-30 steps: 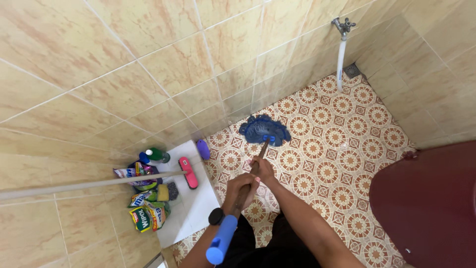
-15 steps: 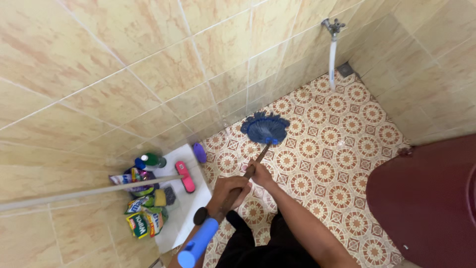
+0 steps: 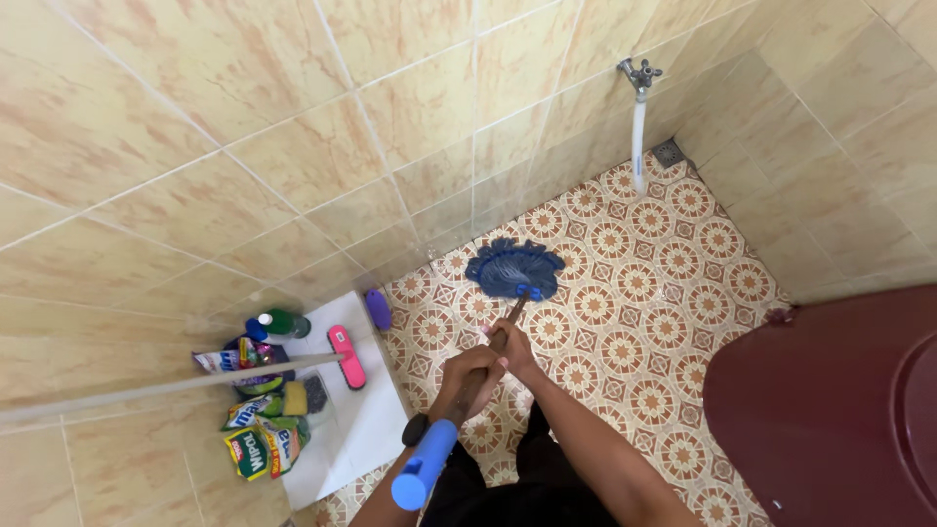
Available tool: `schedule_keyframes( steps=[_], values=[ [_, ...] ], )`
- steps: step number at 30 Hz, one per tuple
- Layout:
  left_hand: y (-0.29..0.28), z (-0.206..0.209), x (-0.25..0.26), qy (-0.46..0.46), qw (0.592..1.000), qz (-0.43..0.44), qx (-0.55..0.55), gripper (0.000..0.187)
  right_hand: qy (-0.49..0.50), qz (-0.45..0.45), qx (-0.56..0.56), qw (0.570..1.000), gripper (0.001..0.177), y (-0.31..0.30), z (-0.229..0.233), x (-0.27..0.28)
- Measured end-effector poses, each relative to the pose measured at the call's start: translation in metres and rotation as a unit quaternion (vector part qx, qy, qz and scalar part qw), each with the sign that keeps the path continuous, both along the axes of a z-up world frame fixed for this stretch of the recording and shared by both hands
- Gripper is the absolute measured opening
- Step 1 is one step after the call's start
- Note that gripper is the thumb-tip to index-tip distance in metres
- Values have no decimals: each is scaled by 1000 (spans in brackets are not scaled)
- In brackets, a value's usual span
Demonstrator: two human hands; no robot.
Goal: The person cleans the bathroom floor by hand using a wet mop, moving the mop back and forth across the tiles.
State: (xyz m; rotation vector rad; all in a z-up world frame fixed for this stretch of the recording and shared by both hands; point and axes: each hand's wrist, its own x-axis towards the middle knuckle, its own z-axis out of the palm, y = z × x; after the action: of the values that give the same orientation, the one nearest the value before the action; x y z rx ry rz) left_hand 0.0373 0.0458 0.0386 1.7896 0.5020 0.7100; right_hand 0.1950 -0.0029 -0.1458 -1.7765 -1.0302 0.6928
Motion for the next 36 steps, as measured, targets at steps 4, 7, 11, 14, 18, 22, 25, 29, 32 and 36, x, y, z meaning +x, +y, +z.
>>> schedule_keyframes(
  steps=[4,7,11,14,18,22,25,29,32,36],
  values=[
    [-22,-17,23,1,999,4,-39,14,-9,-10,-15,1000,27,7,0,22],
    [-28,-7,22,39,999,-13,-1,17,-62,14,16,998,18,1,4,41],
    [-20,20,26,-52,997,-33,56,3,-50,39,-26,998,20,-7,4,49],
    [-8,35,34,-27,998,-27,53,7,-12,29,-8,999,21,-6,1,49],
    [7,49,48,44,994,-58,84,7,37,34,-9,999,21,-9,-2,55],
    [9,57,61,125,989,-54,64,17,46,30,-41,998,24,-18,-2,66],
    [5,50,73,115,990,-57,54,16,59,41,3,997,24,-15,-2,76],
    [-10,29,86,111,993,-24,15,16,32,61,25,997,27,-22,-6,92],
    [-34,18,104,-101,994,-16,37,8,29,68,14,997,23,-21,-5,112],
    [-49,21,105,-45,984,-94,-141,18,-46,75,12,996,16,-36,-5,133]
  ],
)
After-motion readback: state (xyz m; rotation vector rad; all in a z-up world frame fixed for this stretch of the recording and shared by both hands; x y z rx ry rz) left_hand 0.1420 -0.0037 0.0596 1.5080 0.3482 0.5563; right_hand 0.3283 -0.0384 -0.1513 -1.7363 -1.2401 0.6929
